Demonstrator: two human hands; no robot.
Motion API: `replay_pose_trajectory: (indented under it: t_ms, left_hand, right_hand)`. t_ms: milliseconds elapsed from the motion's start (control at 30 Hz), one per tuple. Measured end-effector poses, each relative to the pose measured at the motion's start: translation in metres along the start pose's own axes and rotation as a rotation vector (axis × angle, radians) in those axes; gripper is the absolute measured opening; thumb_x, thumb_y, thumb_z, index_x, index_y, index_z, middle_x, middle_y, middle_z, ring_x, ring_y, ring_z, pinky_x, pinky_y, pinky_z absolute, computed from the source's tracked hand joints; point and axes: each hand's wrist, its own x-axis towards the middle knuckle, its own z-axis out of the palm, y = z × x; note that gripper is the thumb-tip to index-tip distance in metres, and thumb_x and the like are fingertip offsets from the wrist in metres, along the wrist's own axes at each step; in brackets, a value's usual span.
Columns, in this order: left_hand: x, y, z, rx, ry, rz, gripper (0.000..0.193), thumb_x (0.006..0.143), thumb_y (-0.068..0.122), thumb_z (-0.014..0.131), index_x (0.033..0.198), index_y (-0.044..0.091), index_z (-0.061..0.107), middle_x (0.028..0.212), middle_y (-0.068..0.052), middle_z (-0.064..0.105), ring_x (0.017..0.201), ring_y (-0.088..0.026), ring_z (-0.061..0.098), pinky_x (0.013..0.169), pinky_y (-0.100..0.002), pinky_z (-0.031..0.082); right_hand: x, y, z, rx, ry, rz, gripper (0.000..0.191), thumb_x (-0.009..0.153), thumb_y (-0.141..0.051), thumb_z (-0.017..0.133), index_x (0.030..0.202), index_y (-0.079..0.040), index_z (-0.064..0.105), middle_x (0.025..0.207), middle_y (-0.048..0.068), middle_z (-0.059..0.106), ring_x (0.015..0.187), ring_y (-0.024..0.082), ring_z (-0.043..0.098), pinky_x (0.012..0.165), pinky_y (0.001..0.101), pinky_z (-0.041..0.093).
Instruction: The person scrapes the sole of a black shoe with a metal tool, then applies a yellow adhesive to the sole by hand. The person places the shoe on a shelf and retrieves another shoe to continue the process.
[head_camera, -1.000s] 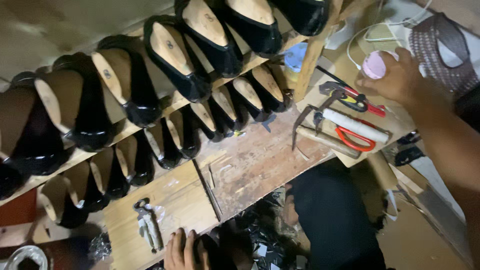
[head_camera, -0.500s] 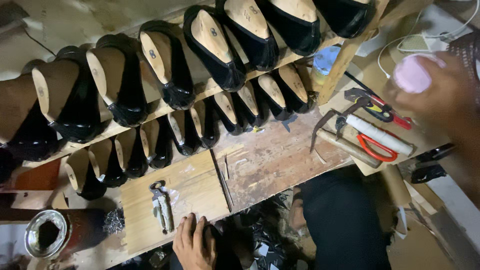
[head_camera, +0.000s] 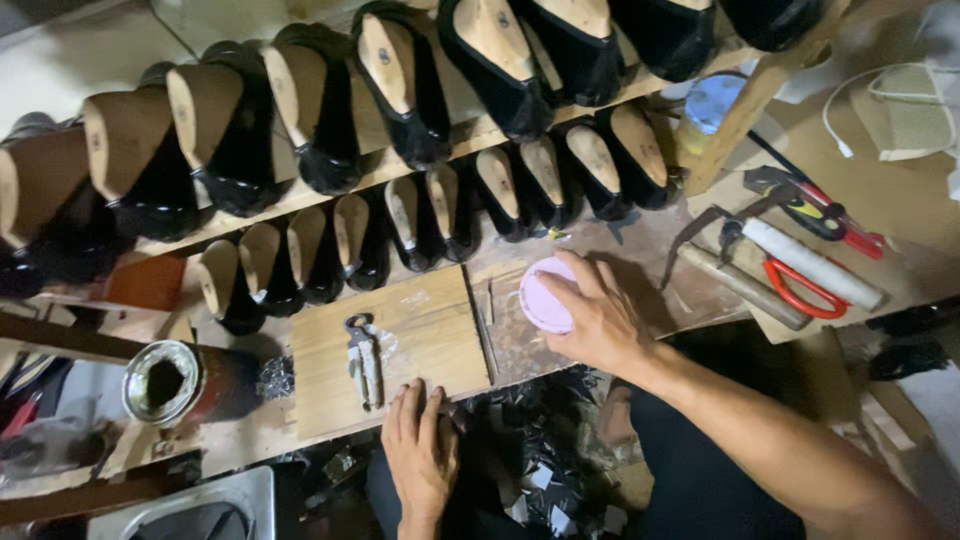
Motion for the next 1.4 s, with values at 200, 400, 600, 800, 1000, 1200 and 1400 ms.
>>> replay_pose_trajectory:
  t_ms: [200, 400, 600, 800, 1000, 1200, 1400]
  left_hand:
    - [0.029, 0.031, -0.002, -0.171, -0.008, 0.015, 0.065, 0.083, 0.022, 0.077, 0.139, 0.003, 0.052, 0.141, -0.023, 0.054, 0.133, -0.045, 0.048, 0.112, -0.053, 0.036]
    - [0.108, 0.082, 0.036, -0.608, -0.162, 0.002, 0.108, 0.071, 0.028, 0.089, 0.153, -0.006, 0.027, 0.144, -0.03, 0.051, 0.132, -0.046, 0.05, 0.11, -0.051, 0.041]
    - [0.129, 0.09, 0.054, -0.467, -0.339, -0.035, 0.114, 0.071, 0.035, 0.091, 0.155, -0.003, 0.024, 0.133, -0.027, 0.06, 0.125, -0.045, 0.055, 0.105, -0.05, 0.042]
    - [0.121, 0.085, 0.059, -0.454, -0.316, -0.035, 0.114, 0.075, 0.034, 0.089, 0.157, -0.005, 0.02, 0.134, -0.028, 0.061, 0.126, -0.047, 0.055, 0.108, -0.051, 0.04]
    - [0.12, 0.084, 0.063, -0.463, -0.308, -0.055, 0.12, 0.072, 0.031, 0.091, 0.156, -0.007, 0.014, 0.135, -0.031, 0.059, 0.128, -0.049, 0.052, 0.108, -0.051, 0.039]
    - [0.118, 0.072, 0.071, -0.552, -0.346, 0.051, 0.123, 0.08, 0.035, 0.086, 0.164, -0.004, 0.004, 0.141, -0.026, 0.062, 0.131, -0.043, 0.058, 0.113, -0.051, 0.042]
    - [0.126, 0.063, 0.075, -0.543, -0.349, 0.03, 0.144, 0.059, 0.042, 0.097, 0.16, 0.0, 0.002, 0.14, -0.029, 0.057, 0.129, -0.046, 0.054, 0.108, -0.052, 0.041]
  right_hand:
    - [-0.002, -0.001, 0.003, 0.17, -0.008, 0.015, 0.087, 0.064, -0.038, 0.093, 0.136, -0.006, 0.058, 0.156, 0.021, 0.037, 0.137, 0.045, 0.043, 0.104, 0.0527, 0.046]
    - [0.008, 0.012, 0.007, 0.594, -0.058, 0.38, 0.07, 0.086, -0.04, 0.07, 0.148, -0.014, 0.049, 0.156, 0.012, 0.043, 0.14, 0.027, 0.049, 0.109, 0.0431, 0.047]
    - [0.013, 0.058, -0.007, 1.531, 0.166, 0.79, 0.057, 0.102, -0.044, 0.054, 0.145, -0.008, 0.052, 0.133, 0.015, 0.066, 0.118, 0.029, 0.062, 0.089, 0.041, 0.055]
    - [0.002, 0.088, -0.023, 1.439, 0.174, 0.829, 0.055, 0.102, -0.046, 0.051, 0.144, -0.01, 0.051, 0.125, 0.011, 0.067, 0.107, 0.025, 0.067, 0.079, 0.0393, 0.054]
    - [-0.005, 0.099, -0.021, 1.448, 0.101, 0.811, 0.058, 0.101, -0.049, 0.049, 0.144, -0.009, 0.054, 0.127, 0.01, 0.07, 0.11, 0.025, 0.069, 0.083, 0.0385, 0.057]
    - [-0.018, 0.097, -0.019, 0.676, 0.164, 0.802, 0.057, 0.093, -0.04, 0.067, 0.139, -0.008, 0.058, 0.126, 0.012, 0.069, 0.117, 0.026, 0.067, 0.096, 0.0402, 0.054]
    - [-0.033, 0.084, -0.016, -0.116, 0.463, 0.184, 0.035, 0.093, -0.023, 0.073, 0.119, -0.001, 0.072, 0.121, 0.015, 0.071, 0.114, 0.033, 0.062, 0.098, 0.0417, 0.051]
